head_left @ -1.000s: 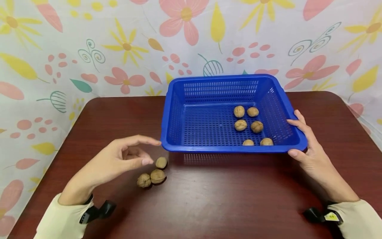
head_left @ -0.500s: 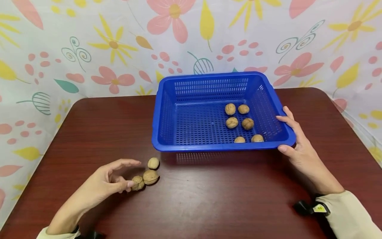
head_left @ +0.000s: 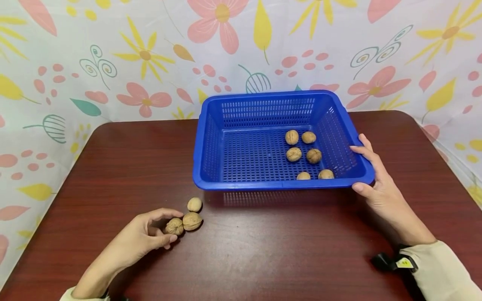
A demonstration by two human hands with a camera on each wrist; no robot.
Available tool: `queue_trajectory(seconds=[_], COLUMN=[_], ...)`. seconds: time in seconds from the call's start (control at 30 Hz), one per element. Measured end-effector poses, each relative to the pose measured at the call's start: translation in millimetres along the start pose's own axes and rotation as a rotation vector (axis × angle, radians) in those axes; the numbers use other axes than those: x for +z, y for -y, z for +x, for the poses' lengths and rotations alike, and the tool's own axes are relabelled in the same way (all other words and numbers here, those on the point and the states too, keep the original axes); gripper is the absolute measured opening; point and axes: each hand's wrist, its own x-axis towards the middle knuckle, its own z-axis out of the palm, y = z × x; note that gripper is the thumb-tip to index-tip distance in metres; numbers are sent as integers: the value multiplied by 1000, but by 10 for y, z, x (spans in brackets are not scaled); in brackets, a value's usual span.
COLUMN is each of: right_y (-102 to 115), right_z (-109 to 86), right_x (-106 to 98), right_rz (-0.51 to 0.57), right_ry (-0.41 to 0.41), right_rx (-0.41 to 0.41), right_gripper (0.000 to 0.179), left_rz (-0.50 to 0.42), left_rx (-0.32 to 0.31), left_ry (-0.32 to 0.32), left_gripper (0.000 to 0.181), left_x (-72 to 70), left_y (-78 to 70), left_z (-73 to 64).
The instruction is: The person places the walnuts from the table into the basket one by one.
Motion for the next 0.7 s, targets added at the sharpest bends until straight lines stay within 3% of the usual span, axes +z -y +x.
queue_trajectory(seconds=[0.2, 0.33, 0.53, 0.7], right_y=[11, 30, 46, 52], right_z=[-7, -4, -4, -13], right_x=[9, 13, 25, 26], right_rz=[3, -15, -4, -2], right_ry=[0, 11, 0, -12], right_rx=[-1, 14, 25, 23], right_gripper=[77, 77, 77, 77], left_rz=[-16, 48, 120, 96], left_rx=[4, 24, 108, 206], left_ry=[-36, -102, -138, -94], left_gripper=[47, 44, 40, 40], left_x=[-97, -221, -445, -511], left_y=[-21, -128, -473, -835], left_z=[-3, -7, 36, 181])
